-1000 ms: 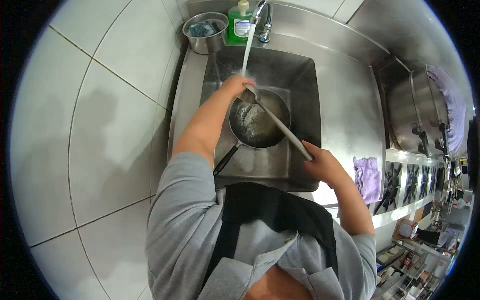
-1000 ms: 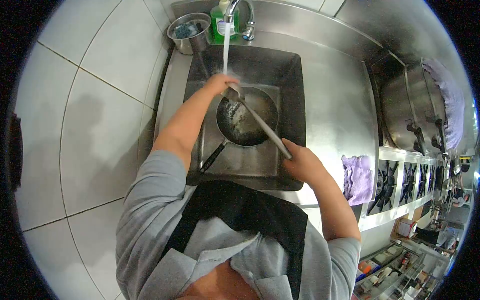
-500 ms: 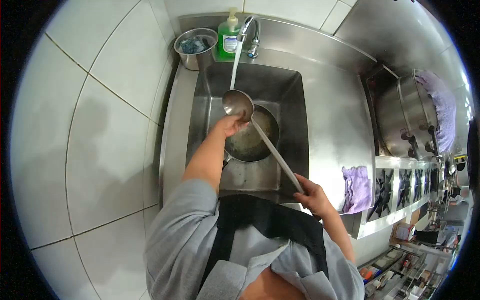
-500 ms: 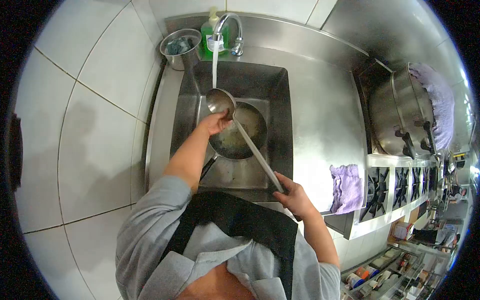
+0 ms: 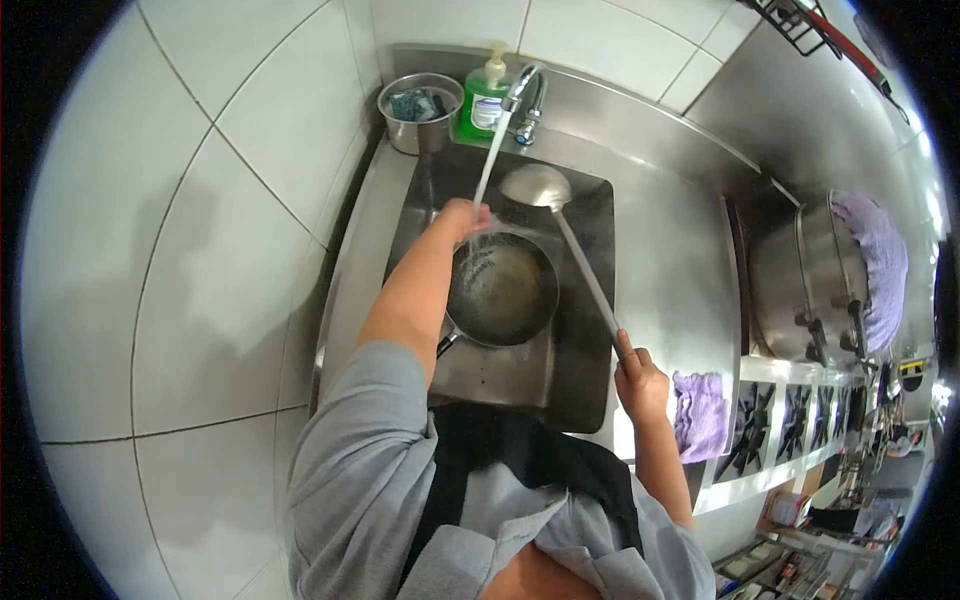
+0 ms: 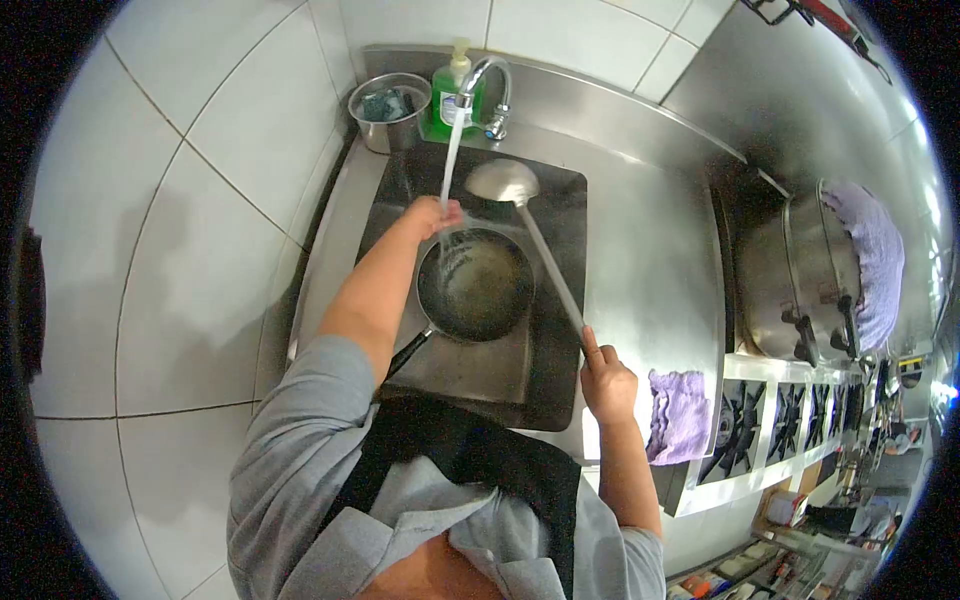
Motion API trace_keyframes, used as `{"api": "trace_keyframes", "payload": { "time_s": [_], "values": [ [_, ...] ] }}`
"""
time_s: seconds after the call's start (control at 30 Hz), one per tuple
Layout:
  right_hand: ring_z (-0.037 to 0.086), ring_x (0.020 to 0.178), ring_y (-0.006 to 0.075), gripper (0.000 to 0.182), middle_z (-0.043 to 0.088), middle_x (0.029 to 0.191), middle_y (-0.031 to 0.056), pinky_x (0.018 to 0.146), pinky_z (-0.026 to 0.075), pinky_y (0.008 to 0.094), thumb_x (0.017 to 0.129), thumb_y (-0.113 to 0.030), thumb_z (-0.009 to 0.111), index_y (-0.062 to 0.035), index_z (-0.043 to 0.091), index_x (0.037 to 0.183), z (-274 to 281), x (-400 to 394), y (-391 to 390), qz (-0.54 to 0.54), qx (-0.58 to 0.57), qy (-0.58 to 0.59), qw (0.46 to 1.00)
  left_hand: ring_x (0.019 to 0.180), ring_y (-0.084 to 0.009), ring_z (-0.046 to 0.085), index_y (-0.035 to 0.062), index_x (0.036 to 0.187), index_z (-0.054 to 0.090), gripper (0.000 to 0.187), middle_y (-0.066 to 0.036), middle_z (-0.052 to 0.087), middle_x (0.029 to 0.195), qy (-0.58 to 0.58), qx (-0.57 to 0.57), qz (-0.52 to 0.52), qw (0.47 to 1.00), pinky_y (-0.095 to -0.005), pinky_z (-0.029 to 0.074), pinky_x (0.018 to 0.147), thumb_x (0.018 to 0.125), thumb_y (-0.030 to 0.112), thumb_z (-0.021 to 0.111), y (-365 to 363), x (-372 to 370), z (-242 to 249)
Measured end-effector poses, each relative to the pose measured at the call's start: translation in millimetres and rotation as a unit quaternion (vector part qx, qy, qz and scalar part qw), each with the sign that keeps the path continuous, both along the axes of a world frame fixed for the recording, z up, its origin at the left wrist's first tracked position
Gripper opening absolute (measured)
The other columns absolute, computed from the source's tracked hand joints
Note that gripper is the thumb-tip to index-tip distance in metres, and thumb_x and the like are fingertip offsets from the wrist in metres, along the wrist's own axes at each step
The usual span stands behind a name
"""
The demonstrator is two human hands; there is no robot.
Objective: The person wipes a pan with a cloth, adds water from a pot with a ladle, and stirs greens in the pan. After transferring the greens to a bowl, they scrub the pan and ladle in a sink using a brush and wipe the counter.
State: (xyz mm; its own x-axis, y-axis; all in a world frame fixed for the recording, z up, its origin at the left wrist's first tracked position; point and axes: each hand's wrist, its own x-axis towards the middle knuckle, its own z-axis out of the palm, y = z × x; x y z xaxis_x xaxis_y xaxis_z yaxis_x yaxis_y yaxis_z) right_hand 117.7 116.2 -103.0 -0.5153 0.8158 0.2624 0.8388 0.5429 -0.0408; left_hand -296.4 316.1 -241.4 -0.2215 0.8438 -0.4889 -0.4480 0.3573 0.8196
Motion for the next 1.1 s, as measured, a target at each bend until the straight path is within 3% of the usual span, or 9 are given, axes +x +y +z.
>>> {"api": "trace_keyframes", "payload": {
  "time_s": [0.23,0.37,0.43,0.53,0.73,0.8,0.93,1.0,1.1],
  "values": [
    [0.061,0.057,0.0269,0.061,0.058,0.082,0.0074,0.051,0.052,0.0403,0.082,-0.016,0.06,-0.0227,0.042,0.14,-27.8,3.1,63.7,-0.061,0.048,-0.032,0.996,0.073,-0.0273,0.068,-0.0059,0.097,0.063,0.029,-0.017,0.066,0.085,0.067,-0.032,-0.195,0.978,-0.0341,0.057,0.058,0.092,0.022,0.057,-38.4,-25.7,-59.3],
    [0.063,0.065,0.0272,0.061,0.058,0.086,0.0076,0.054,0.053,0.0413,0.083,-0.02,0.061,-0.0248,0.041,0.141,-36.7,0.4,86.5,-0.075,0.046,-0.053,0.995,0.081,-0.0309,0.067,0.0003,0.099,0.07,0.076,-0.022,0.067,0.101,0.361,-0.268,-0.285,0.846,-0.0434,0.053,0.07,0.069,0.07,0.067,-130.6,-6.7,-42.6],
    [0.064,0.074,0.0278,0.062,0.059,0.091,0.0084,0.055,0.053,0.0421,0.083,-0.024,0.062,-0.028,0.04,0.141,-42.7,0.7,95.4,-0.088,0.067,-0.068,0.992,0.107,-0.0314,0.061,0.0083,0.105,0.072,0.069,-0.013,0.065,0.117,0.422,-0.189,-0.447,0.765,-0.0417,0.044,0.095,0.072,0.068,0.065,-168.5,-5.8,-79.2],
    [0.061,0.089,0.03,0.057,0.058,0.1,0.0087,0.074,0.051,0.0443,0.08,-0.019,0.066,-0.025,0.046,0.134,-33.5,-14.6,102.0,-0.121,0.061,-0.045,0.99,0.1,-0.0321,0.061,0.0061,0.107,0.07,0.065,-0.015,0.065,0.115,0.436,-0.224,-0.556,0.671,-0.0441,0.045,0.088,0.077,0.063,0.062,-190.5,6.0,-86.9],
    [0.059,0.093,0.0264,0.04,0.058,0.1,0.0083,0.078,0.047,0.0403,0.081,-0.013,0.063,-0.0151,0.059,0.121,106.1,-122.3,88.0,0.089,0.167,0.067,0.98,0.073,-0.0292,0.06,0.0052,0.091,0.063,0.044,-0.015,0.063,0.086,0.053,-0.32,-0.66,0.678,-0.0452,0.05,0.07,0.084,0.049,0.062,-194.8,14.0,-86.2],
    [0.057,0.093,0.0281,0.042,0.057,0.102,0.0097,0.078,0.047,0.0408,0.081,-0.012,0.063,-0.014,0.057,0.122,166.5,-160.8,84.8,0.143,0.236,0.086,0.957,0.057,-0.0247,0.053,0.0072,0.076,0.054,0.03,-0.009,0.054,0.066,0.202,-0.337,-0.58,0.714,-0.0405,0.048,0.059,0.086,0.035,0.06,-205.8,38.6,-34.9],
    [0.054,0.1,0.0339,0.051,0.053,0.114,0.0162,0.083,0.048,0.0439,0.078,-0.014,0.066,-0.013,0.053,0.128,291.9,-231.8,82.7,0.191,0.401,0.14,0.885,0.061,-0.0178,0.058,0.0046,0.069,0.055,0.022,-0.008,0.058,0.067,-0.202,-0.113,-0.302,0.925,-0.0365,0.055,0.06,0.082,0.023,0.058,-206.1,50.2,-23.4],
    [0.054,0.101,0.0359,0.059,0.05,0.12,0.0172,0.084,0.048,0.0444,0.075,-0.017,0.068,-0.0158,0.049,0.131,347.2,-268.1,96.1,0.212,0.485,0.182,0.829,0.055,-0.0122,0.054,0.0028,0.078,0.051,0.012,-0.003,0.051,0.059,-0.253,-0.146,-0.157,0.943,-0.0264,0.054,0.052,0.086,0.012,0.054,-208.1,63.0,10.7],
    [0.055,0.102,0.039,0.064,0.045,0.126,0.0215,0.084,0.049,0.0463,0.081,-0.029,0.068,-0.0173,0.041,0.137,404.9,-318.3,121.6,0.155,0.527,0.182,0.816,0.05,-0.0091,0.051,0.0041,0.067,0.051,0.019,-0.001,0.051,0.06,-0.461,-0.243,-0.156,0.839,-0.0197,0.048,0.045,0.085,0.008,0.057,-207.6,51.4,4.0]
  ]
}}
